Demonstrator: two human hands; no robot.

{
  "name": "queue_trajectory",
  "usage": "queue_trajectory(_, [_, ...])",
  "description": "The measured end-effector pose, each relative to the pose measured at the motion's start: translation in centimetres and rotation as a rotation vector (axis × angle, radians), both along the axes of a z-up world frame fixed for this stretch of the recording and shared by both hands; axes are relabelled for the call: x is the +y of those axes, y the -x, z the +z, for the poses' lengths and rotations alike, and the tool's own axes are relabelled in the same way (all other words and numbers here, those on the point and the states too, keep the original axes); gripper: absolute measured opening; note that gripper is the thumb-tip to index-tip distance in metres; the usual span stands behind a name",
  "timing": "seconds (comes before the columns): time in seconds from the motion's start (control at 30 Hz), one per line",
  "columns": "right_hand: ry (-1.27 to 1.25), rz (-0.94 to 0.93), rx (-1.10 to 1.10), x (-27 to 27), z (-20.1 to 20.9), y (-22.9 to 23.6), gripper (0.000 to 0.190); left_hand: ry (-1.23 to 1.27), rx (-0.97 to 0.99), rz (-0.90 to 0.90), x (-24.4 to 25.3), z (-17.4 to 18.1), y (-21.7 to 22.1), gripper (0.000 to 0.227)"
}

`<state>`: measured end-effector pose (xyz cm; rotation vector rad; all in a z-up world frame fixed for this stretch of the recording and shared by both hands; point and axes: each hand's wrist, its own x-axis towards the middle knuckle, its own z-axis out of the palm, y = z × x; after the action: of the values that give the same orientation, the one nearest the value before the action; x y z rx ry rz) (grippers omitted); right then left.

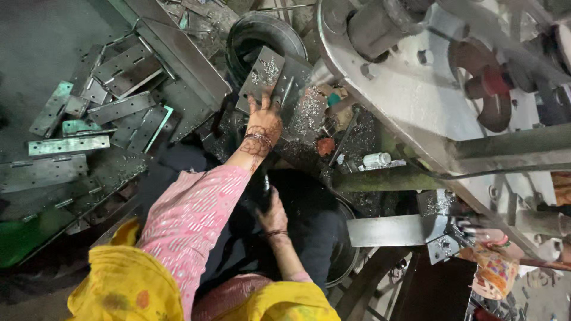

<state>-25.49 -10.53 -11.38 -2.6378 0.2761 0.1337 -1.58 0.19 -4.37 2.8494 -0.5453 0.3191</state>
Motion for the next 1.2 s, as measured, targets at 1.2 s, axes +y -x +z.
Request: queue_trajectory(1.2, [0.018, -0.021, -0.087, -0.6, -6.3, 1.4, 0.092, -0.002, 0.23, -0.037, -2.0, -1.8, -5.6, 0.045])
